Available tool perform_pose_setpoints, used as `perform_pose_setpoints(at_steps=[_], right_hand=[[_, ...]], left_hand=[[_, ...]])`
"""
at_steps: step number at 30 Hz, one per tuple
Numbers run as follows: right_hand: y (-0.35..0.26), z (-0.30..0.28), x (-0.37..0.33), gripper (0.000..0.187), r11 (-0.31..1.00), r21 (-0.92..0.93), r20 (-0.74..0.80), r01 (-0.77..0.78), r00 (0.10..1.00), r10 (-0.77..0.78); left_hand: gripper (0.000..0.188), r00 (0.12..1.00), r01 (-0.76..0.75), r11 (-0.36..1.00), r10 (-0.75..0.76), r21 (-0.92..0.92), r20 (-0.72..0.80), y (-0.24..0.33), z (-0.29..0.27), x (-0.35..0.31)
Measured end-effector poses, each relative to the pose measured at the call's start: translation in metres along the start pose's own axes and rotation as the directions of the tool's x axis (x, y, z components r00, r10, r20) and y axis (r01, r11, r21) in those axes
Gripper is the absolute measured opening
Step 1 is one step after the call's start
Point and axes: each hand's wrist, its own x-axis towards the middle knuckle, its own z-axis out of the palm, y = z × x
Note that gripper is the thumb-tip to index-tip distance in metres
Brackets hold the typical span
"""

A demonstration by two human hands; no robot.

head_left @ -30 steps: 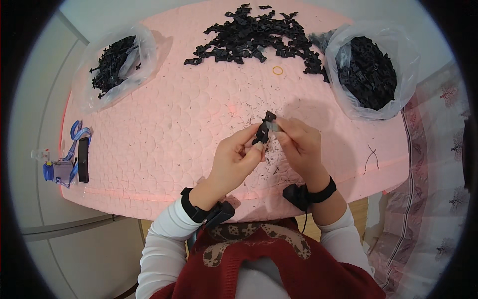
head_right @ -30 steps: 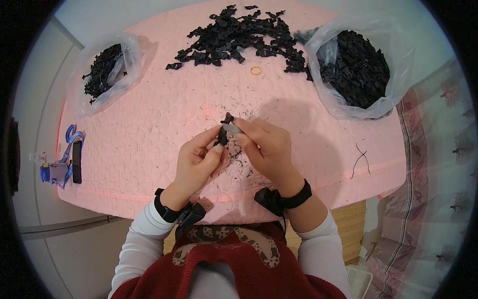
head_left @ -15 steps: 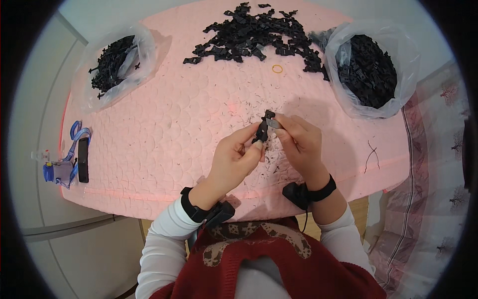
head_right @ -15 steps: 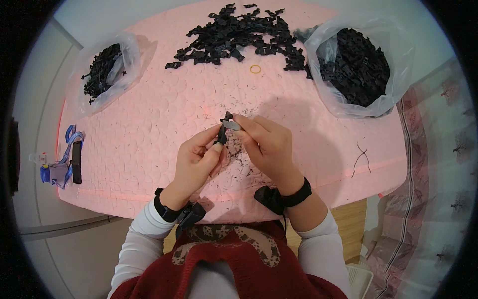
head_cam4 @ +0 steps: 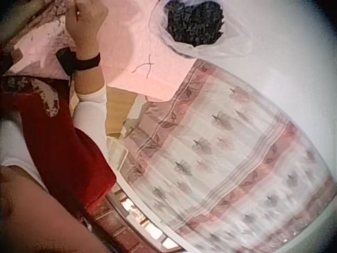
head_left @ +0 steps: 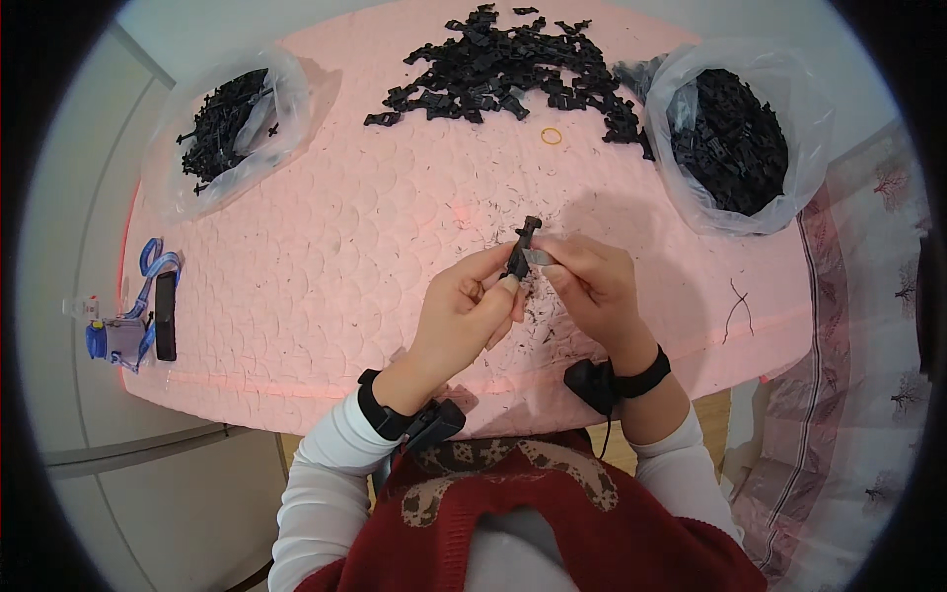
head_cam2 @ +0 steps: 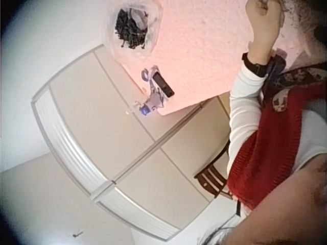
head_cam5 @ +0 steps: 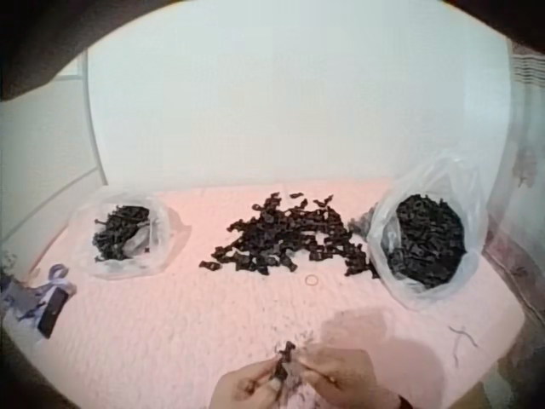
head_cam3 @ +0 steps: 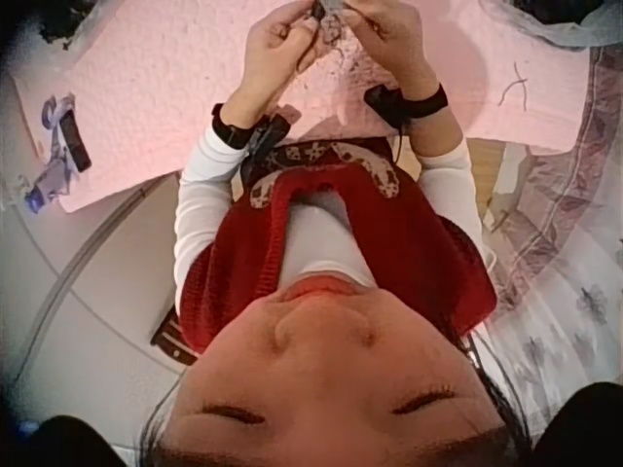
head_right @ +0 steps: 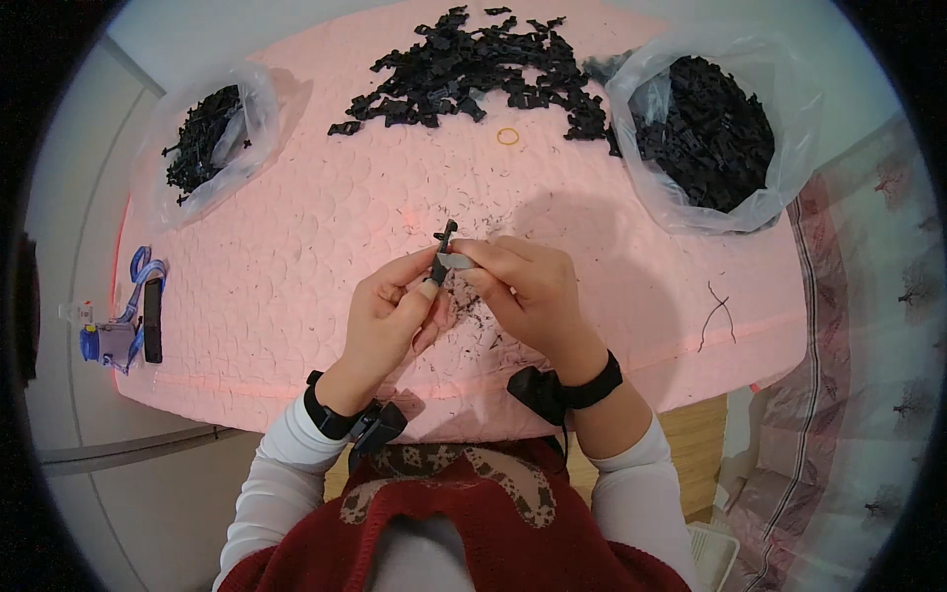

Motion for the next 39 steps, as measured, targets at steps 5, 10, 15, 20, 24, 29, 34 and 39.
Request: perform_pose_setpoints(at_steps=[5, 10, 15, 20, 24, 29, 34, 39], right_hand=[[0.002, -0.001, 0.0, 0.022, 1.0, 0.001, -0.016, 0.018, 1.0, -0.018], [0.002, -0.002, -0.001, 0.022, 0.994, -0.109, -0.054, 0.023, 0.998, -0.029], [0.001, -0.002, -0.001, 0.023, 0.983, -0.183, -0.068, -0.021, 0.998, 0.008], [0.0, 0.003, -0.003, 0.023, 0.971, -0.237, -0.12, -0.037, 0.993, 0.009], [0.004, 0.002, -0.002, 0.021, 0.981, -0.17, -0.242, -0.09, 0.969, 0.047], [0.003, 0.009, -0.003, 0.018, 0.935, 0.241, -0.302, -0.259, 0.896, 0.326], [-0.005, 0.001, -0.004, 0.016, 0.733, 0.466, -0.042, -0.495, 0.816, 0.577], [-0.007, 0.002, -0.004, 0.011, 0.642, 0.539, 0.056, -0.545, 0.783, 0.619]], left_hand=[[0.037, 0.999, -0.033, 0.998, 0.033, 0.054, 0.005, -0.003, -0.001, -0.001], [0.037, 1.0, -0.002, 0.998, 0.002, 0.055, -0.01, -0.001, 0.002, -0.002], [0.037, 1.0, -0.006, 0.998, 0.007, 0.061, -0.017, -0.004, 0.001, -0.001], [0.037, 0.999, 0.008, 1.0, -0.008, 0.018, -0.033, -0.006, 0.0, 0.001], [0.034, 0.997, 0.045, 0.999, -0.044, 0.013, -0.068, 0.0, 0.007, -0.001], [0.035, 0.997, 0.014, 0.996, -0.007, 0.086, -0.075, -0.006, 0.002, -0.001], [0.033, 0.987, -0.096, 0.972, 0.121, 0.213, -0.105, -0.01, 0.007, 0.001], [0.033, 0.98, -0.132, 0.896, 0.181, 0.424, -0.079, -0.015, 0.002, 0.003]])
